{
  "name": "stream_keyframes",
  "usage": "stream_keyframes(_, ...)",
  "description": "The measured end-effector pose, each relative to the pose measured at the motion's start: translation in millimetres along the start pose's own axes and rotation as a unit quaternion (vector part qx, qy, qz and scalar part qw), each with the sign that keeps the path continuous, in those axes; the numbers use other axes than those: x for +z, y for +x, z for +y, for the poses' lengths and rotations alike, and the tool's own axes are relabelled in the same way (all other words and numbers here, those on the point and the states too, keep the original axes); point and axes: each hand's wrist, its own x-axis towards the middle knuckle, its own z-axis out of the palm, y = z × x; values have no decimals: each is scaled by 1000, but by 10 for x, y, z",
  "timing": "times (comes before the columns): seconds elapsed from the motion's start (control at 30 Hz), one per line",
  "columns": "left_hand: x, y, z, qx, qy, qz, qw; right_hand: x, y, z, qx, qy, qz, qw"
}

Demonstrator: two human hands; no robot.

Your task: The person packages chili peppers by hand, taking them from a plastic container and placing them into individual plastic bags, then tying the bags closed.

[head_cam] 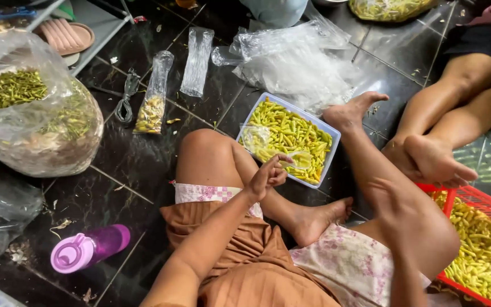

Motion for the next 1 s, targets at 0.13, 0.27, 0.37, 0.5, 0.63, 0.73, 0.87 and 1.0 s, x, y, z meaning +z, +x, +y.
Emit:
stream_keyframes(0.13, -131, 20, 2, -14, -44, -7, 999, 194, -924, 38, -213, 627, -274, 697)
stream_keyframes(0.27, -177, 37, -27, -30, -75, 19, 997, 587, -900, -585, -97, 700, -330, 626)
stream_keyframes(0.37, 23, -10, 153, -5, -56, -7, 998, 496, -753, -634, -139, 660, -269, 688)
stream_keyframes(0.5, 147, 23, 199, -2, -54, -17, 998, -12, -713, -636, -152, 626, -231, 729)
stream_keyframes(0.63, 189, 3, 143, 10, -54, -23, 998, -315, -692, -600, -209, 526, -131, 814)
stream_keyframes(0.73, 185, 11, 149, 37, -66, -23, 997, -470, -609, -578, -250, 499, -73, 827)
stream_keyframes(0.87, 302, -27, 292, 56, -51, -25, 997, -935, -733, -534, -303, 536, -77, 784)
stream_keyframes(1.0, 263, -23, 255, 49, -69, -46, 995, -990, -782, -383, -277, 542, -83, 789)
